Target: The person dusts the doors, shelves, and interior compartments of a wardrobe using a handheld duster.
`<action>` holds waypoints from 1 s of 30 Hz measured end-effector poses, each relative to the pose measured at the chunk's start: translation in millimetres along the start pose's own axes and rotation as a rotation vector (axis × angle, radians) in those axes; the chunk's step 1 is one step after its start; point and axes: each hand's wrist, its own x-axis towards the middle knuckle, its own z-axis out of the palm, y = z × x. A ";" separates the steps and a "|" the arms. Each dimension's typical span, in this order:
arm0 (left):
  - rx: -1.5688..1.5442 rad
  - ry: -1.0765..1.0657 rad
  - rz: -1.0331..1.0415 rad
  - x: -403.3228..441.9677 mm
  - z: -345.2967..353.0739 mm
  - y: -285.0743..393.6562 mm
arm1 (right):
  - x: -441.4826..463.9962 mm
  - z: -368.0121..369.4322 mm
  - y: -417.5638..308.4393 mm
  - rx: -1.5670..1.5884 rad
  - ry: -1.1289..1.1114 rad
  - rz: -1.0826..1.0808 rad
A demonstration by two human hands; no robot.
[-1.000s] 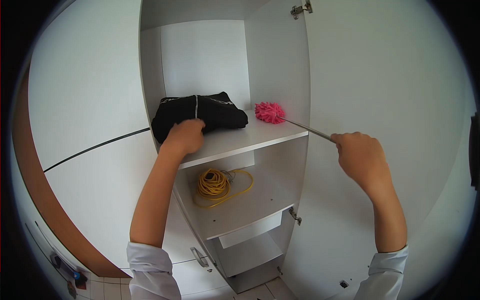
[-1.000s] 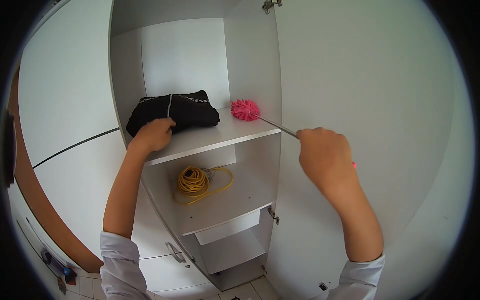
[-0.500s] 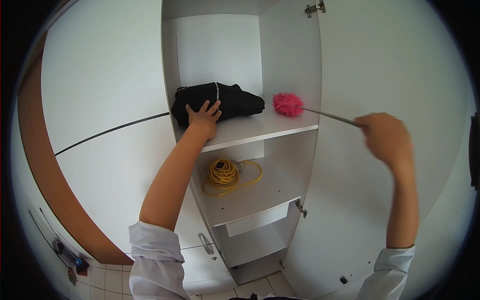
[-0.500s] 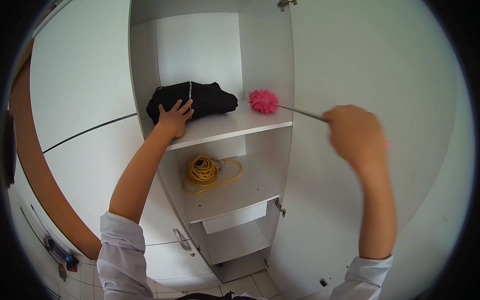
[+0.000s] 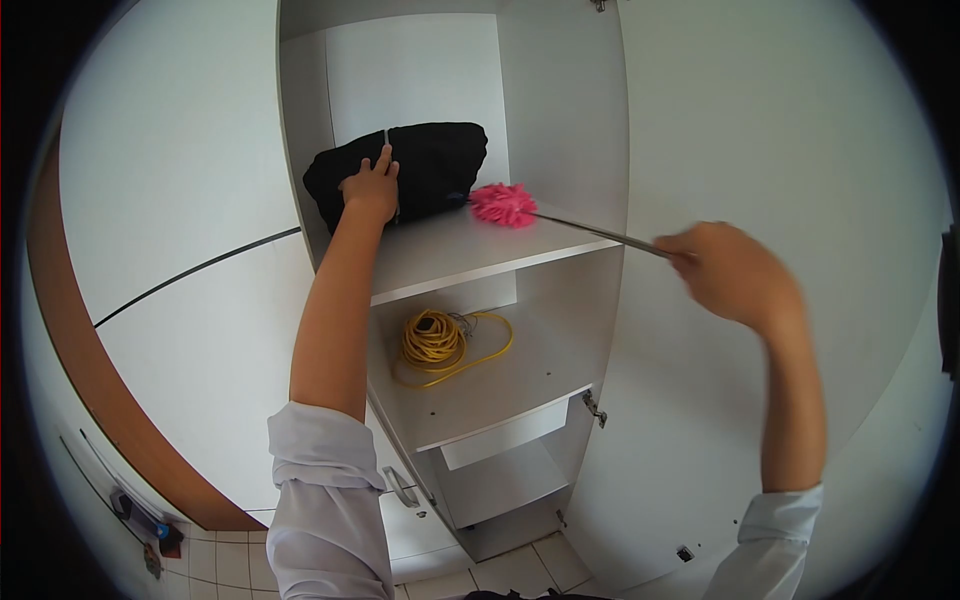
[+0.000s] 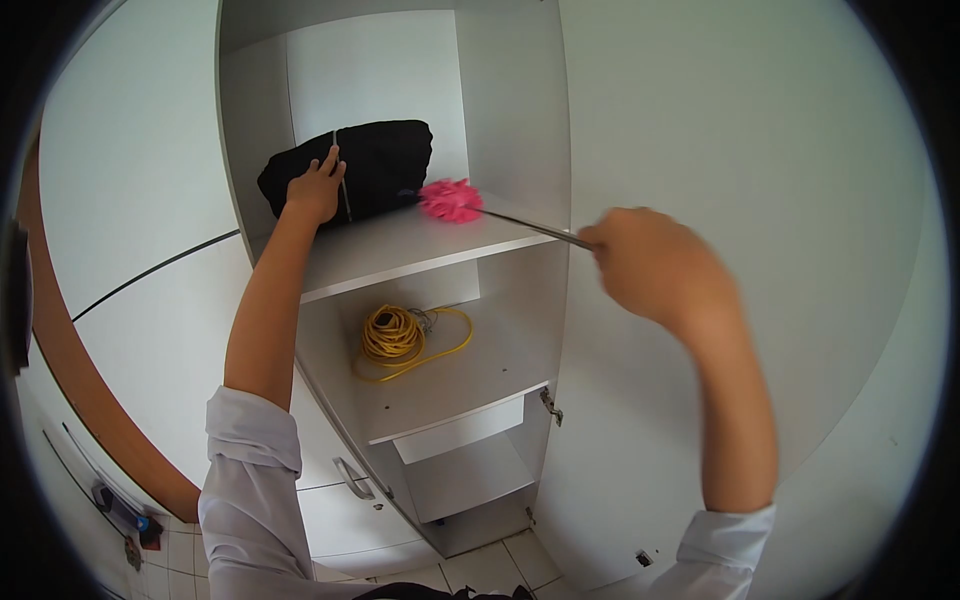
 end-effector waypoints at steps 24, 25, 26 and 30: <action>-0.013 -0.324 0.352 54.1 -38.4 -18.5 | -67.3 -22.8 -46.5 -0.092 0.168 -0.303; -0.098 -0.354 0.310 64.7 -34.9 -19.4 | -70.5 -26.7 -45.6 -0.098 0.188 -0.239; -0.184 -0.383 0.266 74.0 -30.5 -22.0 | -66.0 -25.8 -44.3 -0.094 0.188 -0.240; -0.205 -0.413 0.193 59.2 -34.6 -26.9 | -9.7 14.2 -39.6 -0.006 0.319 -0.413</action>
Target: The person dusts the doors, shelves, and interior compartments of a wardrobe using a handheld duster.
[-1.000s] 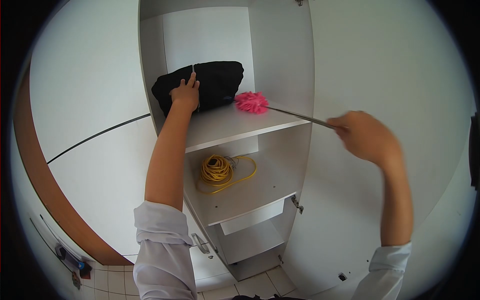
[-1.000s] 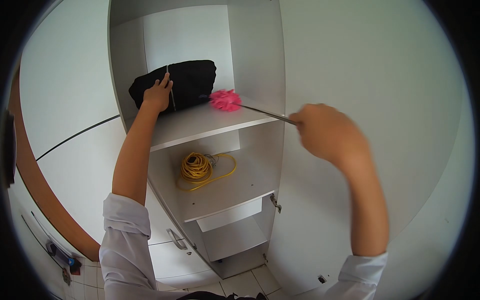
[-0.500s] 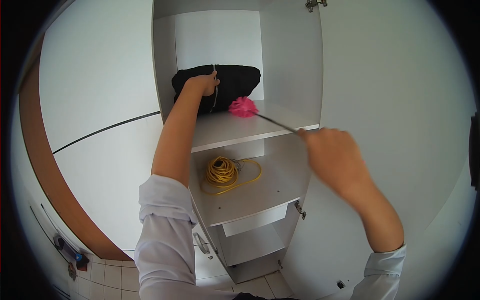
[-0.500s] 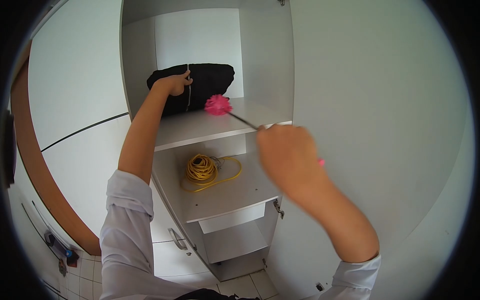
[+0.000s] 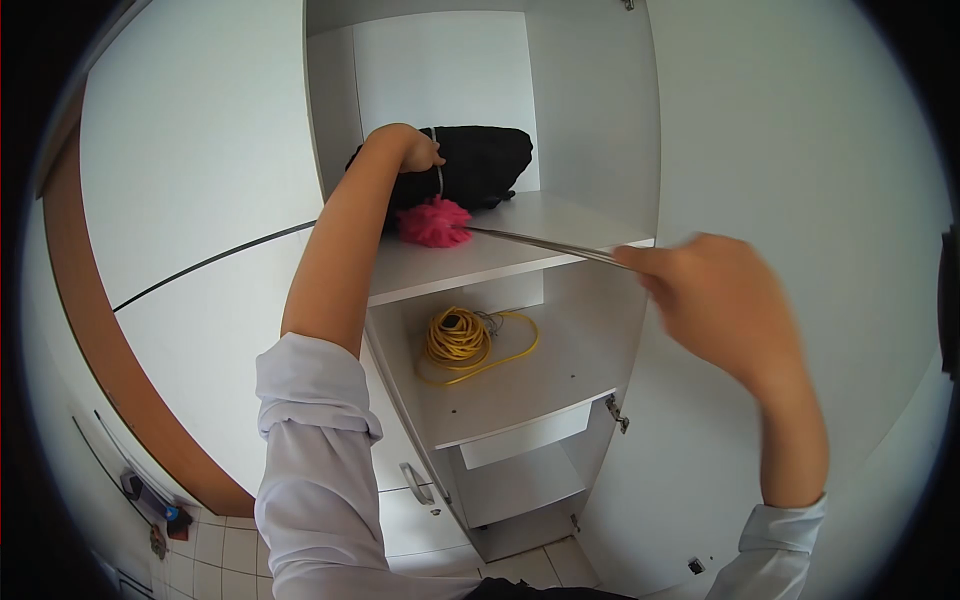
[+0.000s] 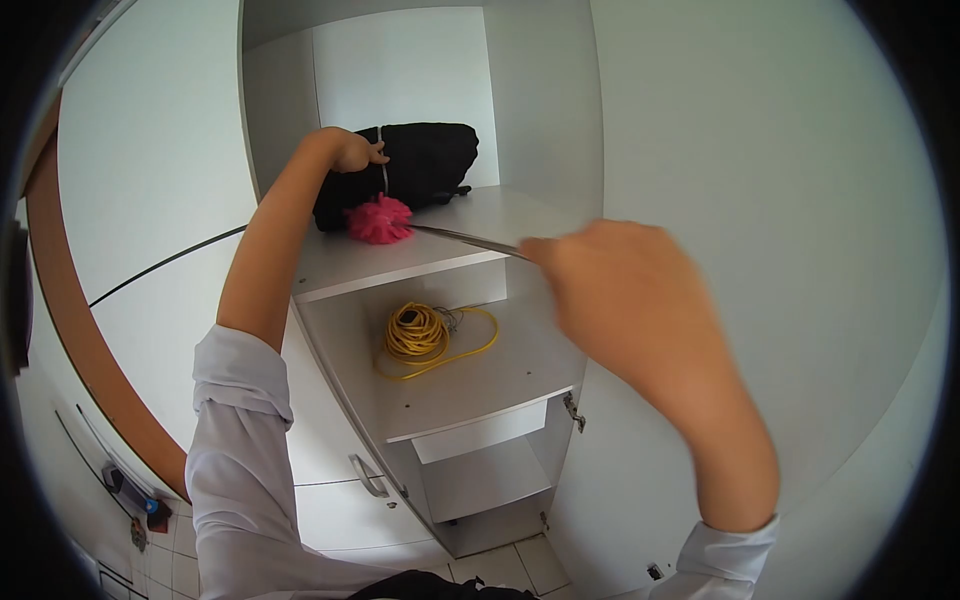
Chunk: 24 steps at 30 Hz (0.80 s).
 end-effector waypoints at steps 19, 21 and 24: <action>0.067 0.017 -0.039 -12.8 5.0 9.4 | -73.1 -23.7 40.0 -0.259 -0.059 0.385; 0.105 0.028 0.007 -15.6 5.6 12.7 | -70.4 -0.7 32.3 -0.390 -0.172 0.301; 0.129 0.097 0.044 -24.9 7.0 16.8 | -73.7 -29.2 -11.0 -0.215 -0.240 0.219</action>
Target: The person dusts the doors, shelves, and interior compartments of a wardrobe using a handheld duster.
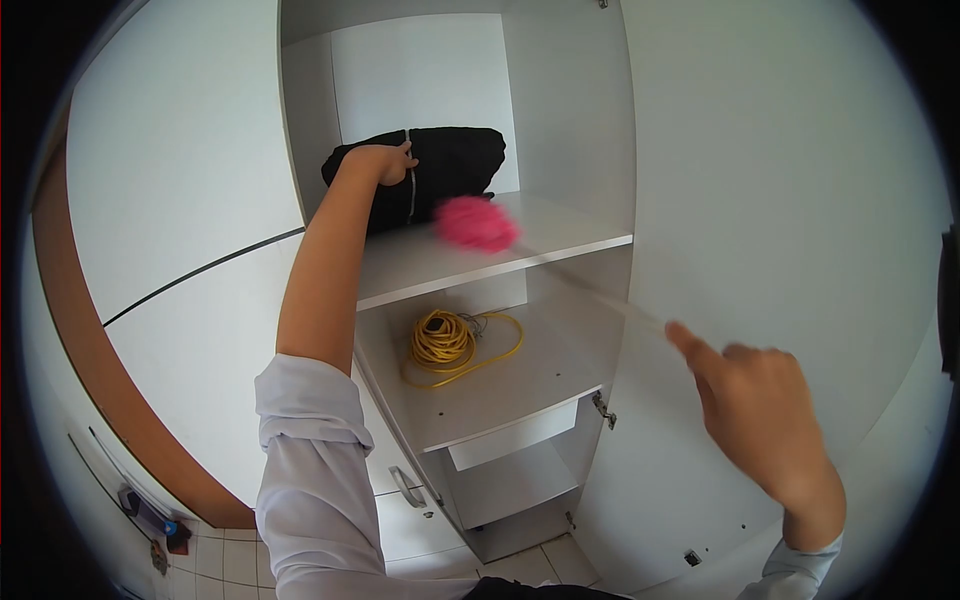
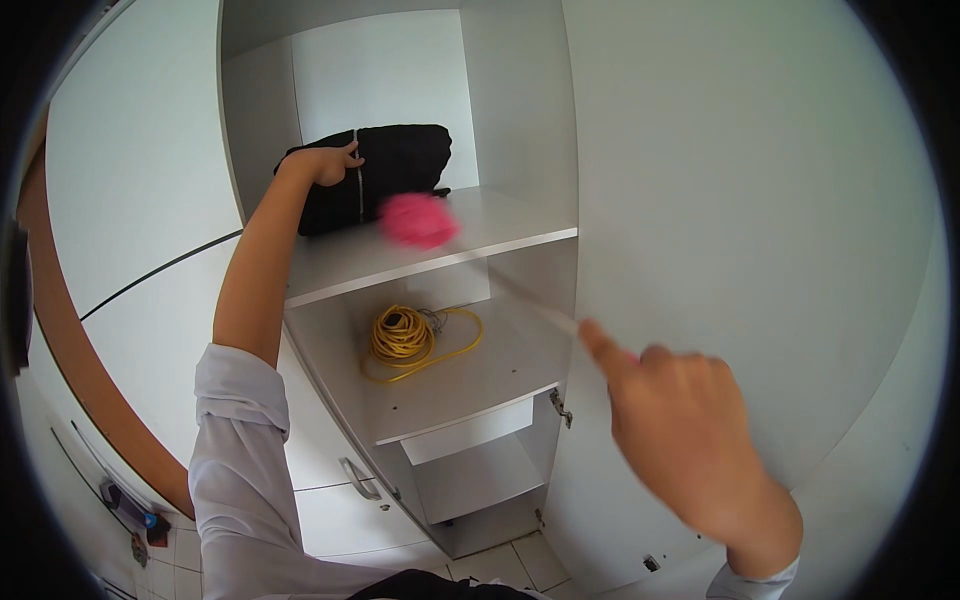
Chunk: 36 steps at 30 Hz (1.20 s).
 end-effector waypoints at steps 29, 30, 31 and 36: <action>-0.140 0.022 -0.125 -44.8 36.8 53.1 | 194.7 19.8 69.1 -0.556 0.426 0.300; -0.148 0.018 -0.127 -47.4 40.9 55.1 | 206.6 34.9 69.4 -0.541 0.417 0.317; -0.168 0.016 -0.094 -50.4 44.7 56.7 | 207.7 43.7 65.1 -0.508 0.328 0.284; -0.280 0.265 -0.023 -73.1 70.5 54.2 | 153.7 48.6 45.6 -0.144 -0.255 0.255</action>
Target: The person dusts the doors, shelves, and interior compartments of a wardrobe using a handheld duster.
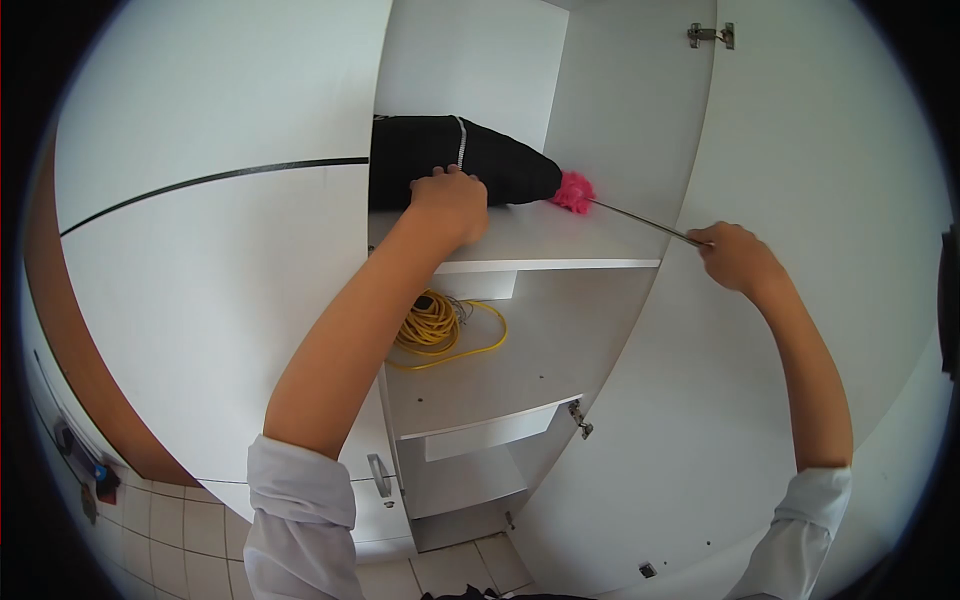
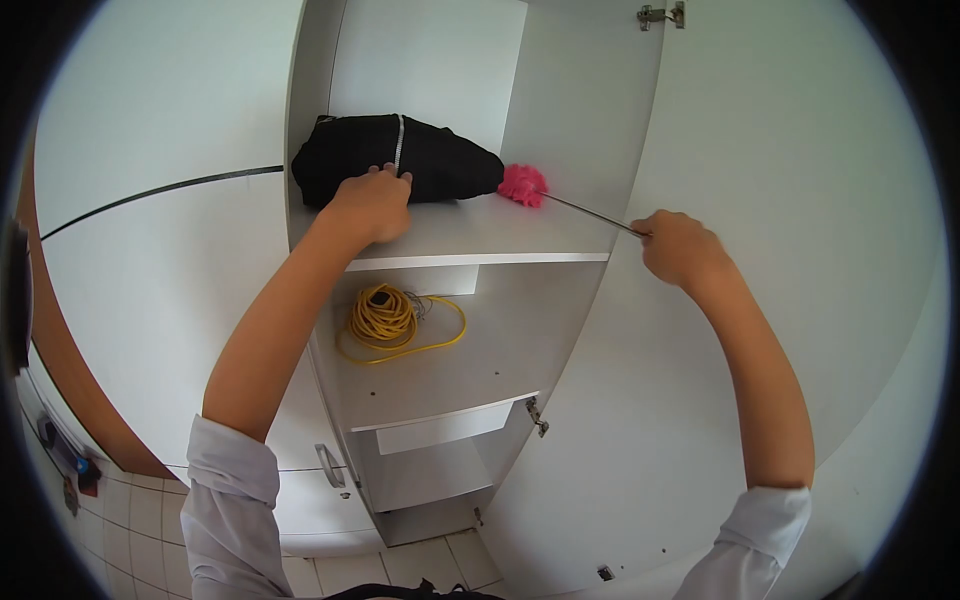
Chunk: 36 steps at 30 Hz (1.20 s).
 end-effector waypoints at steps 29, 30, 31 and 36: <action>-1.558 0.046 0.276 -234.7 198.7 22.7 | -119.5 -14.8 70.8 -0.750 0.246 -0.236; -1.598 0.043 0.211 -237.8 205.6 19.1 | -121.0 -18.4 78.9 -0.827 0.334 -0.260; -1.634 0.034 0.146 -239.1 209.3 17.0 | -122.0 -22.4 88.8 -0.899 0.420 -0.282; -1.741 0.020 0.003 -244.5 218.2 19.0 | -95.6 -73.3 86.2 -0.837 0.637 0.154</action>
